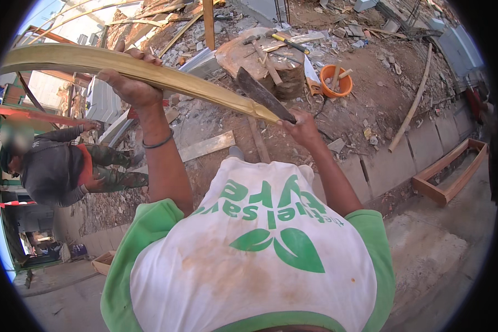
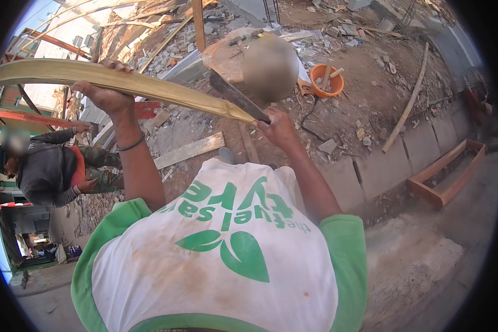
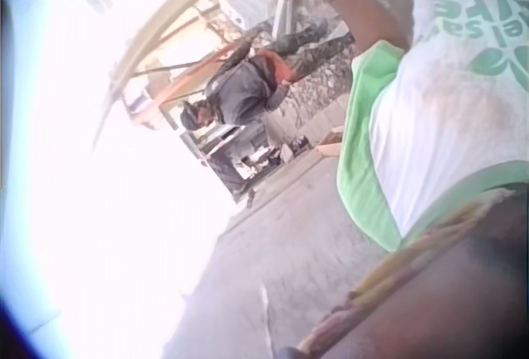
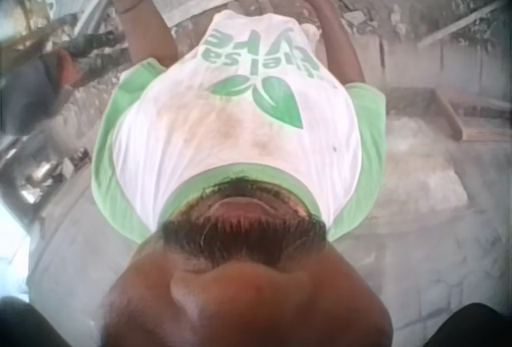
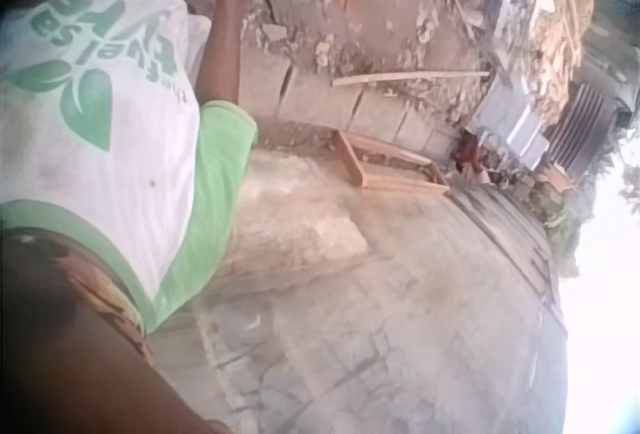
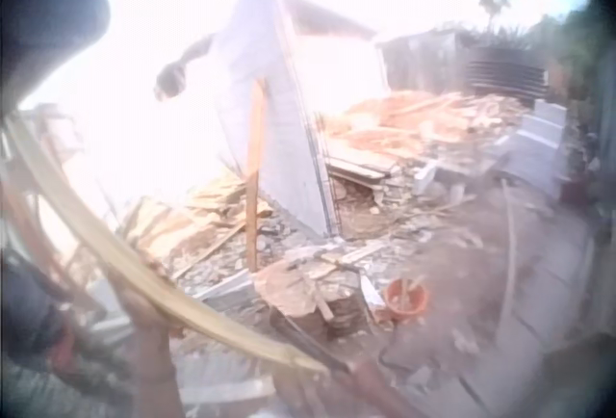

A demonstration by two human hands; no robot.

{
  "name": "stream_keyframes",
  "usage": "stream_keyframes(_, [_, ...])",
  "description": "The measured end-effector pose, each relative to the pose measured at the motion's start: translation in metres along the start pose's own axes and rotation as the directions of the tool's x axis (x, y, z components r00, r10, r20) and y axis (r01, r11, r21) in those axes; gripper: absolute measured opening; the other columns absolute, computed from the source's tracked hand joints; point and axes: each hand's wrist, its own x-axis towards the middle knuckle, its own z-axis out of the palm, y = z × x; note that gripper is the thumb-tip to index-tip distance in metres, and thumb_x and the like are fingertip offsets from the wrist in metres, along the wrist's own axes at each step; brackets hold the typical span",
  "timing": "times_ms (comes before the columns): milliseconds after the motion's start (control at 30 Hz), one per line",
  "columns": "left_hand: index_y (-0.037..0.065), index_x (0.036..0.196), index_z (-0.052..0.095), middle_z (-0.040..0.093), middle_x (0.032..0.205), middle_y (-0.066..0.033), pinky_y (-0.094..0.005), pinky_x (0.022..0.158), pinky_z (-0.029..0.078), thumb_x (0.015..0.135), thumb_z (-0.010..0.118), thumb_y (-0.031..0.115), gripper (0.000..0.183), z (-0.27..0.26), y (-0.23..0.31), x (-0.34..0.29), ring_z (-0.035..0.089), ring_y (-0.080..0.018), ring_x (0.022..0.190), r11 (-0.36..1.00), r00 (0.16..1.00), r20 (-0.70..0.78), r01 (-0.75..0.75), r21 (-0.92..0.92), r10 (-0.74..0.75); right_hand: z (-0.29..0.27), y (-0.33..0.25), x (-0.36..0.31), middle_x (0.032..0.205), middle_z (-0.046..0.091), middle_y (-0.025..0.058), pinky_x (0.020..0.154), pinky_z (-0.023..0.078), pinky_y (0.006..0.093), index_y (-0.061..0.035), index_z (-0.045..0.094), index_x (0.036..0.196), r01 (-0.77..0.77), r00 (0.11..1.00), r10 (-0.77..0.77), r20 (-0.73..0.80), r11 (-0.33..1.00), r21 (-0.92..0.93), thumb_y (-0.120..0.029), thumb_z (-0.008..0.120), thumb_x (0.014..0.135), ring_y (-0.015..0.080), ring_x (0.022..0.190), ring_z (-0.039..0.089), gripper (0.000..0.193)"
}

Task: The person strips sections of bamboo using a cleaver and a wooden board, eventually splitting a length of bamboo into two halves.

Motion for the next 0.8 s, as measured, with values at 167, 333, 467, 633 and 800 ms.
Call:
stream_keyframes(167, [-0.003, 0.126, 0.038, 0.051, 0.081, -0.0082, -0.0356, 0.058, 0.053, 0.079, 0.043, 0.078, 0.094, -0.002, -0.027, -0.003, 0.056, -0.0186, 0.065, 0.998, 0.998, 0.058, -0.013, -0.061, 0.016, -0.01, -0.043, 0.016, 0.056, 0.055, 0.0004, 0.043, 0.039, 0.0256, -0.0024, 0.062, 0.083, -0.633, 0.759, 0.577, 0.303, 0.543, 0.553, -0.019, 0.073, 0.081, 0.0081, 0.046, 0.051, 0.02])
stream_keyframes(333, [-0.005, 0.122, 0.039, 0.051, 0.082, -0.0081, -0.0344, 0.056, 0.053, 0.08, 0.05, 0.073, 0.089, -0.008, -0.06, -0.002, 0.056, -0.018, 0.065, 0.997, 0.999, 0.02, -0.041, -0.059, 0.042, -0.022, -0.069, 0.035, 0.059, 0.055, 0.0011, 0.037, 0.032, 0.019, -0.0038, 0.059, 0.084, -0.564, 0.756, 0.475, 0.451, 0.121, 0.817, -0.019, 0.073, 0.081, 0.0048, 0.044, 0.047, 0.021])
stream_keyframes(467, [-0.007, 0.123, 0.039, 0.053, 0.083, -0.0066, -0.0296, 0.056, 0.053, 0.081, 0.057, 0.066, 0.087, -0.04, -0.091, -0.033, 0.057, -0.0147, 0.067, 0.998, 0.999, -0.026, -0.036, 0.046, 0.037, -0.07, -0.106, 0.071, 0.063, 0.055, 0.0019, 0.036, 0.031, 0.0184, -0.0028, 0.06, 0.088, -0.325, 0.884, 0.397, 0.247, 0.142, 0.935, -0.023, 0.071, 0.083, 0.0046, 0.044, 0.046, 0.023])
stream_keyframes(633, [-0.01, 0.126, 0.038, 0.056, 0.085, -0.0112, -0.0309, 0.059, 0.055, 0.083, 0.049, 0.07, 0.091, -0.05, -0.078, -0.036, 0.059, -0.0168, 0.066, 0.987, 0.992, 0.121, 0.006, 0.163, -0.026, -0.079, -0.103, 0.087, 0.07, 0.06, 0.0028, 0.042, 0.036, 0.0202, -0.0008, 0.065, 0.096, -0.555, 0.788, 0.605, 0.113, 0.619, 0.556, -0.033, 0.067, 0.087, 0.0066, 0.05, 0.051, 0.034])
stream_keyframes(800, [-0.01, 0.128, 0.039, 0.057, 0.086, -0.0107, -0.029, 0.061, 0.056, 0.084, 0.047, 0.069, 0.091, -0.043, -0.065, -0.04, 0.061, -0.0157, 0.07, 0.987, 0.984, 0.169, 0.034, 0.155, -0.06, 0.019, -0.067, 0.056, 0.084, 0.064, 0.0035, 0.067, 0.045, 0.0266, -0.0055, 0.067, 0.11, -0.506, 0.861, 0.413, 0.299, 0.762, 0.405, -0.036, 0.067, 0.086, 0.0097, 0.072, 0.054, 0.039])
